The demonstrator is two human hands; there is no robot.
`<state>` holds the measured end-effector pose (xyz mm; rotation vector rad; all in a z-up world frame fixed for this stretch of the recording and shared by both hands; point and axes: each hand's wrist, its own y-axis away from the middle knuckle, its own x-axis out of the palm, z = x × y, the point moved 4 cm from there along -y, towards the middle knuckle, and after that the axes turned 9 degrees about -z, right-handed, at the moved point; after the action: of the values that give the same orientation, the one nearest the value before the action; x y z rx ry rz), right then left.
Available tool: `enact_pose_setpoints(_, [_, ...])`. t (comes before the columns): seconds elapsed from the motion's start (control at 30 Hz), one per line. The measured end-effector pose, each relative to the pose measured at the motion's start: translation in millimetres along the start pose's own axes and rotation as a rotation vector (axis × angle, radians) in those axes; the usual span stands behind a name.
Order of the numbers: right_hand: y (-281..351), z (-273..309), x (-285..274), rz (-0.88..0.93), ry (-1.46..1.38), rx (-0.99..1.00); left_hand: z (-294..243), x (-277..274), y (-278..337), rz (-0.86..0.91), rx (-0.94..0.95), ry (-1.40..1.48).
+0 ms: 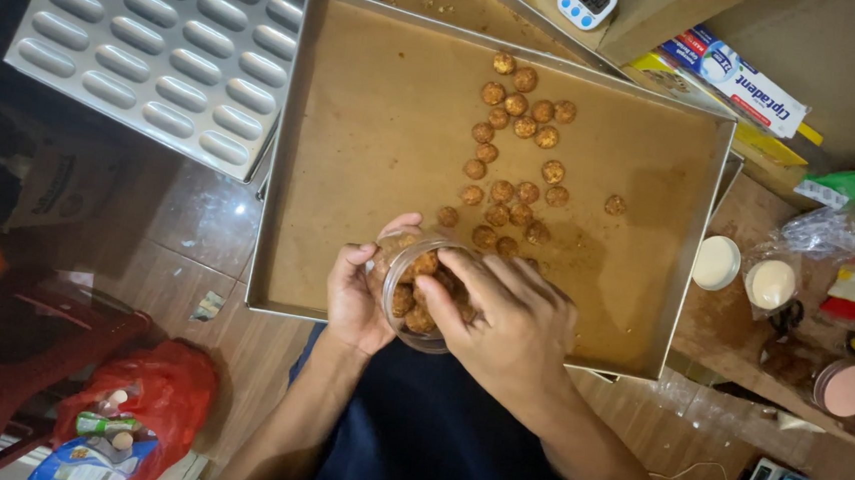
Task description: Packaging cookies from a large baking tray into a plastic container.
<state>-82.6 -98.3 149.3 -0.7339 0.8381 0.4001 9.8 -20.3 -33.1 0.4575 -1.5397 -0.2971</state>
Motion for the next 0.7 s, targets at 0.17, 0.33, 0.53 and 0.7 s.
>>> enact_pose_setpoints(0.17, [-2,-4,1,0.023,-0.014,0.066,0,-9,-4,-0.037,-0.002,0.002])
enact_pose_setpoints(0.33, [4,-45,-6,0.002,-0.230,0.218,-7,-11,-2,-0.073,0.017,0.001])
enact_pose_setpoints(0.53, [16,-209,19,-0.168,-0.249,0.668,-22,-12,6,-0.025,0.064,-0.025])
enact_pose_setpoints(0.7, [32,-246,77,0.278,0.018,0.326,-26,-18,5,0.013,0.084,0.037])
